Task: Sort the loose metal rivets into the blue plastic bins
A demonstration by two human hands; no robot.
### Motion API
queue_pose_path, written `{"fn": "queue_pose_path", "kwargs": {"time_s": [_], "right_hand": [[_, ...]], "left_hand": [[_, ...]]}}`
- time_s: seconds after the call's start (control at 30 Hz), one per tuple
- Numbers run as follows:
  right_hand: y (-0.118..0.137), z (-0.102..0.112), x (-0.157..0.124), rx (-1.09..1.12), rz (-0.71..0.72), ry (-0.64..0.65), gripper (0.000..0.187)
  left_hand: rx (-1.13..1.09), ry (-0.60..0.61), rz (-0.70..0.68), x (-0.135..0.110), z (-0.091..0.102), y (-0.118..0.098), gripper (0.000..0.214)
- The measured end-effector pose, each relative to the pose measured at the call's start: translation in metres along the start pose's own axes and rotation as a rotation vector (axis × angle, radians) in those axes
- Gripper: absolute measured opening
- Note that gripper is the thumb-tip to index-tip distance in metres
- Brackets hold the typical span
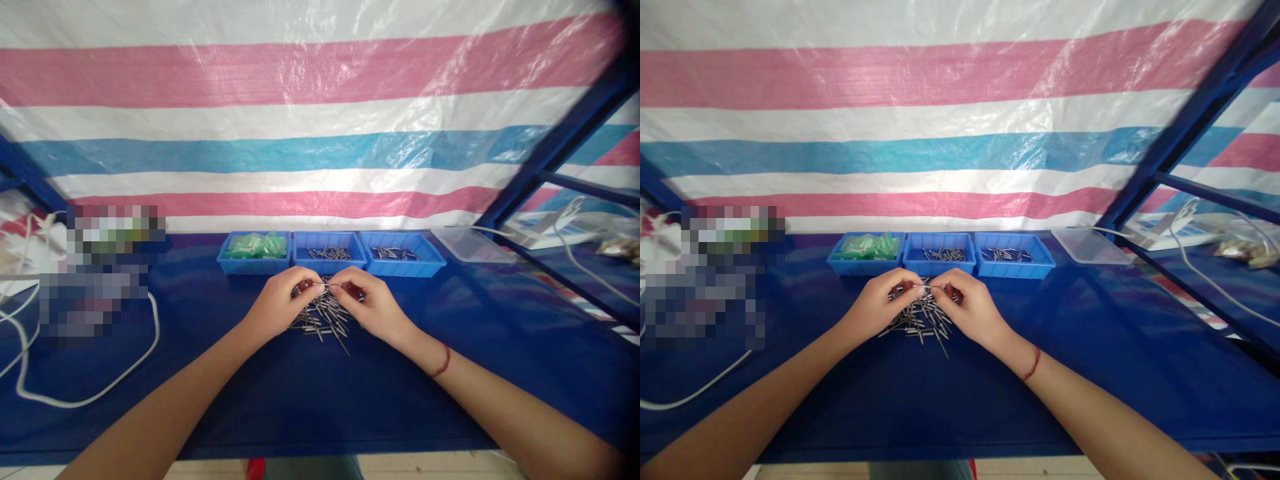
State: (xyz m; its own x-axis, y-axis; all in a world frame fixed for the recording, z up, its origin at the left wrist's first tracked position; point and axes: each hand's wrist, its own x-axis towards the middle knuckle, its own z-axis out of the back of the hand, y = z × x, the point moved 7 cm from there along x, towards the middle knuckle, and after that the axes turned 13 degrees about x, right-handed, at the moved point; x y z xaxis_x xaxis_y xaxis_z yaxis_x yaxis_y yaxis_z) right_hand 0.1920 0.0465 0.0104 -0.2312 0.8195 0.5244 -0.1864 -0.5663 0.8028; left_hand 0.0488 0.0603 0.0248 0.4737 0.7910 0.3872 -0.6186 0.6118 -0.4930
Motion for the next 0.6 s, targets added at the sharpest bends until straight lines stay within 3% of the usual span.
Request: {"fn": "queue_pose_path", "kwargs": {"time_s": [0.17, 0.3, 0.43, 0.5, 0.6], "right_hand": [[0.011, 0.014, 0.007, -0.171, 0.125, 0.014, 0.016], [0.005, 0.055, 0.014, -0.424, 0.167, -0.201, 0.017], [-0.019, 0.090, 0.018, -0.738, 0.078, -0.347, 0.020], [-0.026, 0.094, 0.019, -0.806, 0.057, -0.348, 0.022], [-0.020, 0.082, 0.019, -0.764, 0.088, -0.288, 0.023]], "left_hand": [[0.107, -0.059, -0.003, -0.002, 0.002, 0.001, 0.021], [0.320, -0.005, -0.056, -0.003, -0.005, 0.003, 0.024], [0.487, 0.082, -0.064, -0.006, -0.015, 0.012, 0.027], [0.525, 0.107, -0.058, -0.007, -0.019, 0.015, 0.027], [0.536, 0.114, -0.055, -0.007, -0.021, 0.016, 0.025]]}}
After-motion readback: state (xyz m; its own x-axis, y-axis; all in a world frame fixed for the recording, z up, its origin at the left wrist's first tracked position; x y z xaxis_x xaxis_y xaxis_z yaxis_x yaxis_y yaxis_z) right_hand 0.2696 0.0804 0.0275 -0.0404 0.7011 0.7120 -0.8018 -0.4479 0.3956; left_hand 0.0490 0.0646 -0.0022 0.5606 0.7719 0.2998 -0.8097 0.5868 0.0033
